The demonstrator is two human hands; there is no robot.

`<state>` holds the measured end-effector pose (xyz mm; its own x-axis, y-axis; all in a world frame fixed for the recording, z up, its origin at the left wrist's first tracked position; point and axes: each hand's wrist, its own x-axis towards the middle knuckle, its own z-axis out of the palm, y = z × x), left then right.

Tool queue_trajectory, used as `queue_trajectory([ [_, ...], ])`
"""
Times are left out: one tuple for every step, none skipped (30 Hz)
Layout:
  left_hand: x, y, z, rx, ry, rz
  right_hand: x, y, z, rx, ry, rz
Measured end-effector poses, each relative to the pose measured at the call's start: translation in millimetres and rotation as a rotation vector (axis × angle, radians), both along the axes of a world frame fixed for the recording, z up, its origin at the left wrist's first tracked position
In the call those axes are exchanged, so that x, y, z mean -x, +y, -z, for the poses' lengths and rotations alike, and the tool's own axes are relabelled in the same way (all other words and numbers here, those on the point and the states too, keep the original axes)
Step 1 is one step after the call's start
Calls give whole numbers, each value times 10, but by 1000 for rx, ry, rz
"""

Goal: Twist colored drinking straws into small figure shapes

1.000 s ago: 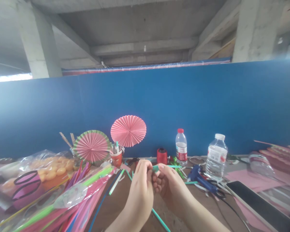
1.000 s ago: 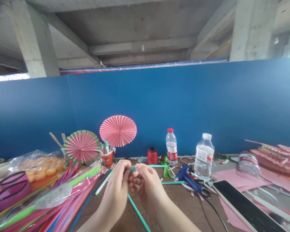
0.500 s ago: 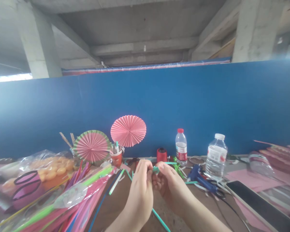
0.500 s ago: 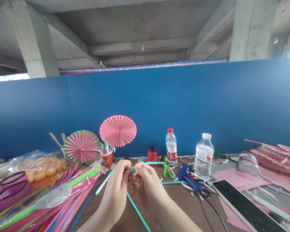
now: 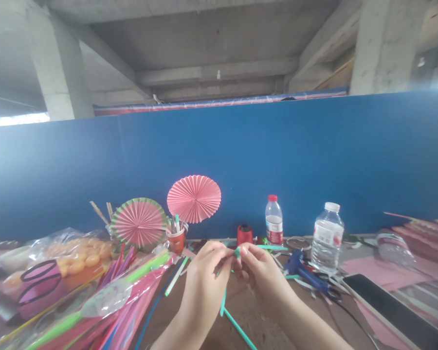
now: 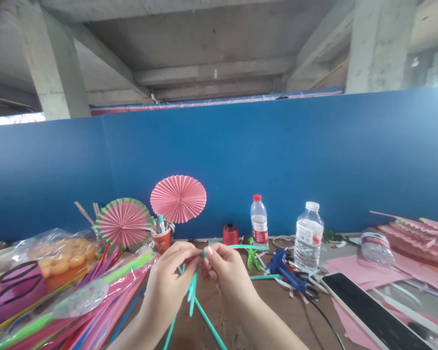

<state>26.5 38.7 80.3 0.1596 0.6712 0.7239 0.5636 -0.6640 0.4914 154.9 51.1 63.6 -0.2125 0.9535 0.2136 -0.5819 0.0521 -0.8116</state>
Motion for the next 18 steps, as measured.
queue_trajectory([
  [4,5,7,-14,1,-15,5,0,-4,-8,-14,7],
  [4,7,12,-25,0,-33,8,-1,-9,-19,-41,18],
  [2,9,16,-34,-1,-50,10,-5,-16,-35,-81,38],
  [-3,10,20,-41,-4,-64,10,-9,-22,-56,-132,68],
  [-10,11,24,-46,-9,-76,10,-14,-28,-79,-187,104],
  [-18,12,29,-45,-13,-85,9,-19,-31,-104,-236,144],
  [-27,12,36,-39,-17,-90,9,-24,-30,-124,-271,180],
  [-35,12,44,-27,-22,-96,11,-28,-26,-135,-292,212],
  [-42,10,53,-5,-26,-105,14,-29,-17,-140,-303,236],
  [-48,8,62,22,-28,-115,19,-29,-6,-143,-307,252],
  [-52,5,70,50,-28,-125,26,-26,8,-142,-307,263],
  [-54,2,77,74,-27,-135,33,-21,23,-140,-307,270],
  [-55,1,82,93,-24,-145,40,-14,39,-137,-311,275],
  [-55,2,86,106,-21,-151,47,-5,57,-137,-315,279],
  [-56,6,91,119,-19,-150,54,6,76,-135,-319,282],
  [-56,15,100,136,-22,-143,60,20,98,-131,-324,283],
  [-57,30,114,159,-29,-132,64,38,124,-128,-331,285],
  [-58,51,138,184,-37,-118,68,61,154,-126,-338,290],
])
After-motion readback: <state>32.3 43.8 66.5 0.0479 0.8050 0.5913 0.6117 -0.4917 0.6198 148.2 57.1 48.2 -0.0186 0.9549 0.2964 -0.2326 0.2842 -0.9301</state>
